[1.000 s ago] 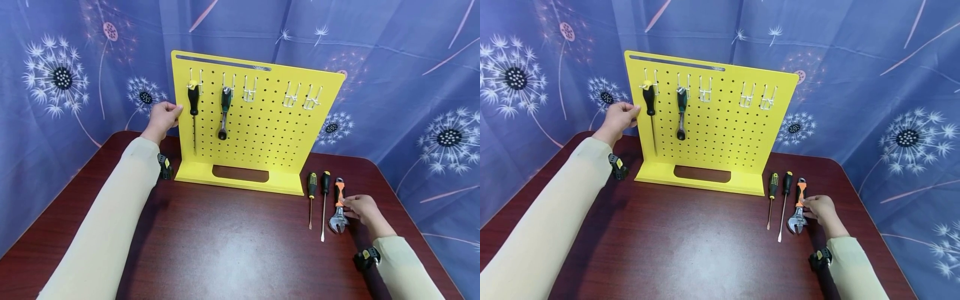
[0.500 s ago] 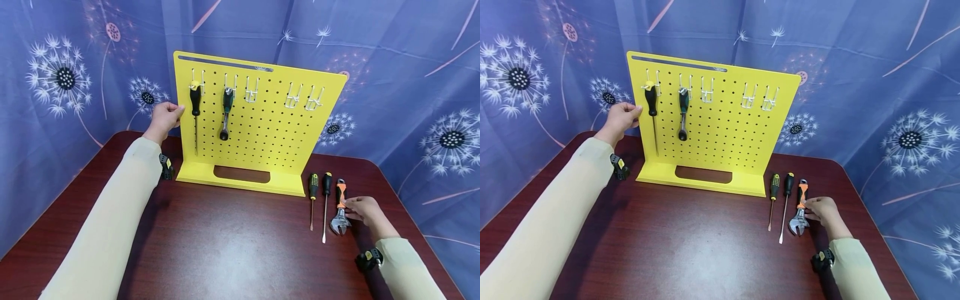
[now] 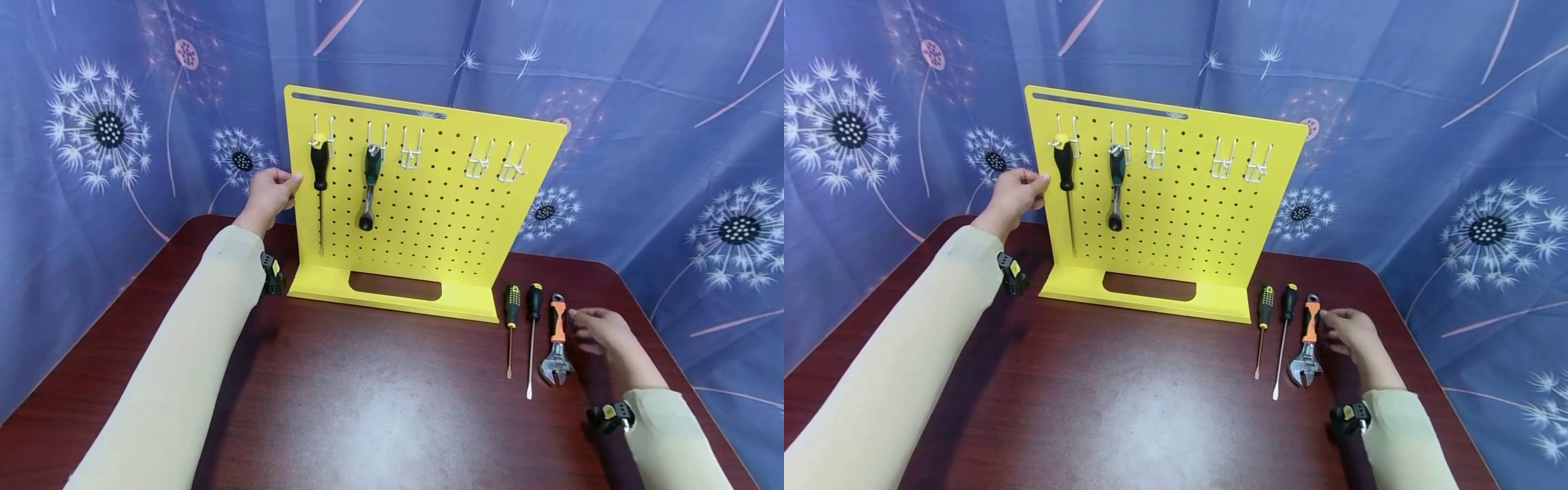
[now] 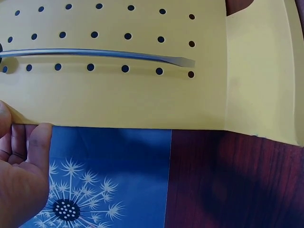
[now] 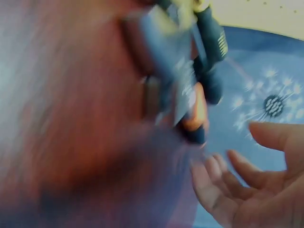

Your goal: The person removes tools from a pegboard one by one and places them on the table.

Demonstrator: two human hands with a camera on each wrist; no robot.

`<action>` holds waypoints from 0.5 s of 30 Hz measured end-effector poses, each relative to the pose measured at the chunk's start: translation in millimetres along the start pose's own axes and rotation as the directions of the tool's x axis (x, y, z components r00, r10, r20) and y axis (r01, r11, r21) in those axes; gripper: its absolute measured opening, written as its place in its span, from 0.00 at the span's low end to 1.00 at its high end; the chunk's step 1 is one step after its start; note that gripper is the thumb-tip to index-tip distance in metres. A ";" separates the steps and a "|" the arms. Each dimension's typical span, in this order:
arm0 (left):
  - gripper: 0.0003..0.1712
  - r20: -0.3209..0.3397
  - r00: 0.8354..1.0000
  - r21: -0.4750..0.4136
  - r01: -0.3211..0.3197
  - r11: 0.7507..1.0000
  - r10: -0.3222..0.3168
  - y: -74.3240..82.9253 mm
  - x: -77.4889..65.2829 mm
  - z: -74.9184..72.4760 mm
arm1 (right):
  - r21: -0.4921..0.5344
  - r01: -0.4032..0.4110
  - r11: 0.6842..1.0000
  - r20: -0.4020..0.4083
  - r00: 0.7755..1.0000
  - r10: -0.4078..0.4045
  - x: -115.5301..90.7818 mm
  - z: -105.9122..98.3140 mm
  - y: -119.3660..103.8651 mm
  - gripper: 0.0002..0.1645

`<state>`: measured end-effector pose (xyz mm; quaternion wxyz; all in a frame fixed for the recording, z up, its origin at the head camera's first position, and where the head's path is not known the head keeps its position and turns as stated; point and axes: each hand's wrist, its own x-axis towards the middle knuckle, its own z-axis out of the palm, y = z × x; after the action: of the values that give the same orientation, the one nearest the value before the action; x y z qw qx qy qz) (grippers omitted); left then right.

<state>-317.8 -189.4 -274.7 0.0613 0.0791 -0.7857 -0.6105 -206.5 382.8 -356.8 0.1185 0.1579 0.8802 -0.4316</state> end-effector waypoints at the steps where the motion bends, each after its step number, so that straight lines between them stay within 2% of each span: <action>1: 0.13 0.002 1.000 0.000 -0.002 1.000 0.002 -0.2 0.2 0.0 | -0.007 0.028 1.000 -0.057 0.998 -0.029 -1.2 2.7 -3.4 0.39; 3: 0.12 0.004 1.000 0.001 -0.004 1.000 0.004 -0.5 0.3 0.1 | -0.019 0.095 0.995 -0.174 0.980 -0.097 -4.2 10.7 -13.0 0.39; 5: 0.12 0.007 1.000 0.004 -0.006 1.000 0.006 -0.8 0.3 -0.1 | -0.005 0.143 0.990 -0.280 0.950 -0.139 -7.9 21.8 -28.5 0.38; 6: 0.12 0.008 1.000 0.006 -0.009 1.000 0.009 -1.2 0.6 -0.4 | 0.016 0.171 0.985 -0.320 0.934 -0.157 -9.9 27.3 -37.4 0.38; 8: 0.12 0.008 1.000 0.009 -0.007 1.000 0.007 -1.4 0.3 -0.8 | 0.062 0.228 0.972 -0.347 0.917 -0.194 -14.8 38.3 -55.8 0.38; 11: 0.12 0.008 1.000 0.012 -0.006 1.000 0.006 -1.7 0.6 -1.5 | 0.141 0.309 0.941 -0.297 0.919 -0.258 -19.7 54.2 -83.1 0.40; 15: 0.11 0.009 1.000 0.011 -0.003 1.000 0.002 -0.9 0.5 -0.6 | 0.267 0.383 0.884 -0.133 0.923 -0.360 -20.7 75.2 -111.2 0.43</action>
<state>-318.2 -190.3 -275.4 0.0582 0.0758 -0.7893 -0.6065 -224.2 255.0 -314.3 -0.0258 0.0190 0.8259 -0.5630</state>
